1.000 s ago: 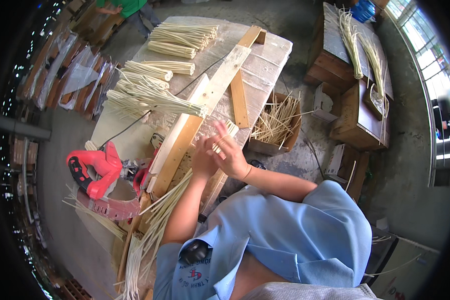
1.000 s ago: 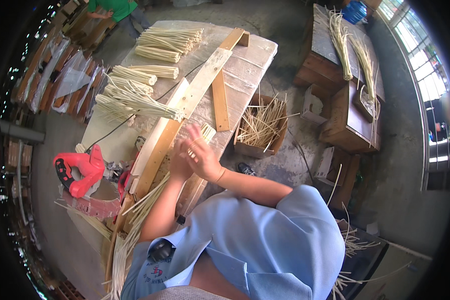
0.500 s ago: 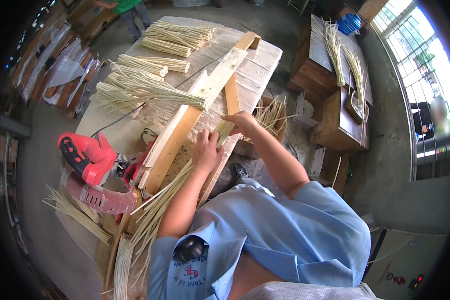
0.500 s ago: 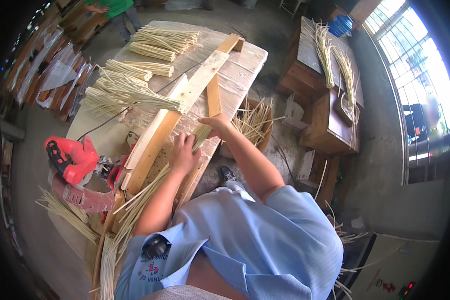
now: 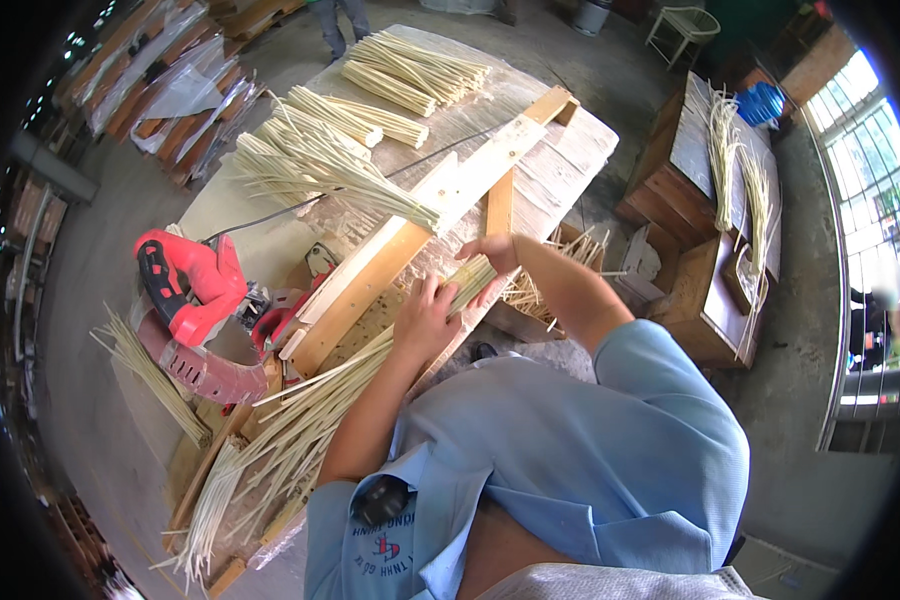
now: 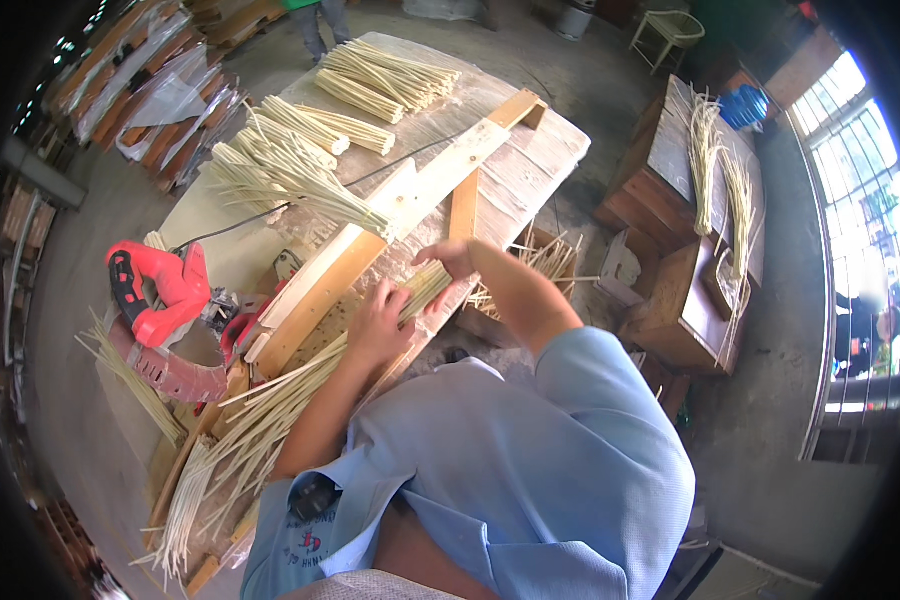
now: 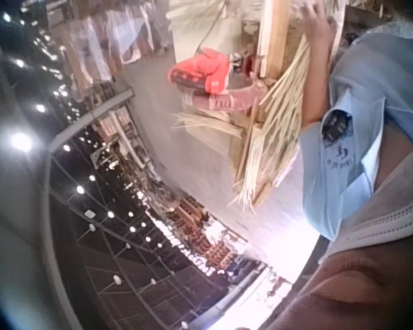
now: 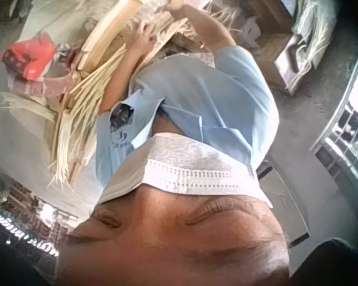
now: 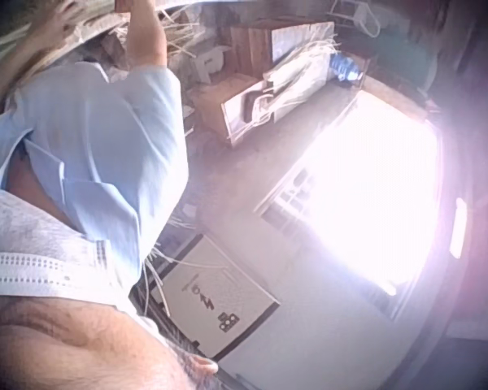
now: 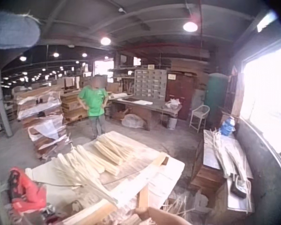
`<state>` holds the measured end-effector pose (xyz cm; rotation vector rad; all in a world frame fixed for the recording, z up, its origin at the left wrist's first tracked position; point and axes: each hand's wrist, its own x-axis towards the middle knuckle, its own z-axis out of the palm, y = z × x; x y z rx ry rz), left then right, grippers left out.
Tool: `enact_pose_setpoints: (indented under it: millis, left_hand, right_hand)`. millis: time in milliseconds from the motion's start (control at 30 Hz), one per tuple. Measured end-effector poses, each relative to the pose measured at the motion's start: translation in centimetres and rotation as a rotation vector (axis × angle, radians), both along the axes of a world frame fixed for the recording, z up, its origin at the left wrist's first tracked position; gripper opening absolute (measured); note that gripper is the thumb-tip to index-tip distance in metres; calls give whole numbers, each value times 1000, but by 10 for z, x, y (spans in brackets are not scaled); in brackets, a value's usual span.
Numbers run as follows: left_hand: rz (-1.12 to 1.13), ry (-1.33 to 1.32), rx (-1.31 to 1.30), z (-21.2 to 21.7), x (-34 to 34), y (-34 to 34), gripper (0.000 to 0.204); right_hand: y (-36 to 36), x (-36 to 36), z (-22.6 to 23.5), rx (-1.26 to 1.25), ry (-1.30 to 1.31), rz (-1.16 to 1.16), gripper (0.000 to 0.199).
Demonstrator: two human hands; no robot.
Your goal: The person gathers bamboo sticks on a workbench, aligns them into bundles, and secures them with rubber bands. The person occasionally retrieves rubber bands from a cabinet and places completed bundles on the table.
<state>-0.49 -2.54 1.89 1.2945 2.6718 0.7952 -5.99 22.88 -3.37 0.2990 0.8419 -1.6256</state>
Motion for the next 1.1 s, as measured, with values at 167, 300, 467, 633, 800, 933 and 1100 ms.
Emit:
enact_pose_setpoints:
  millis: [167,300,467,633,800,933,1100]
  left_hand:
    - [49,-38,46,-4,-3,5,49]
    - [101,-78,45,-6,-5,3,52]
    - [82,-59,108,-21,-15,1,60]
    - [92,-63,52,-10,-14,6,74]
    - [167,13,-235,37,26,-25,110]
    - [253,72,-386,57,59,-76,117]
    - [366,122,-263,73,70,-117,117]
  right_hand:
    - [-22,41,-56,-456,-180,-687,76]
    - [-62,92,-77,-520,27,-1037,80]
    - [-101,119,-48,-359,173,-1166,74]
    - [-125,83,-29,-206,211,-1259,51]
    - [-108,93,15,-113,389,-1469,45]
    - [-70,83,72,-176,673,-1510,47]
    - [-61,71,130,-415,820,-1483,33]
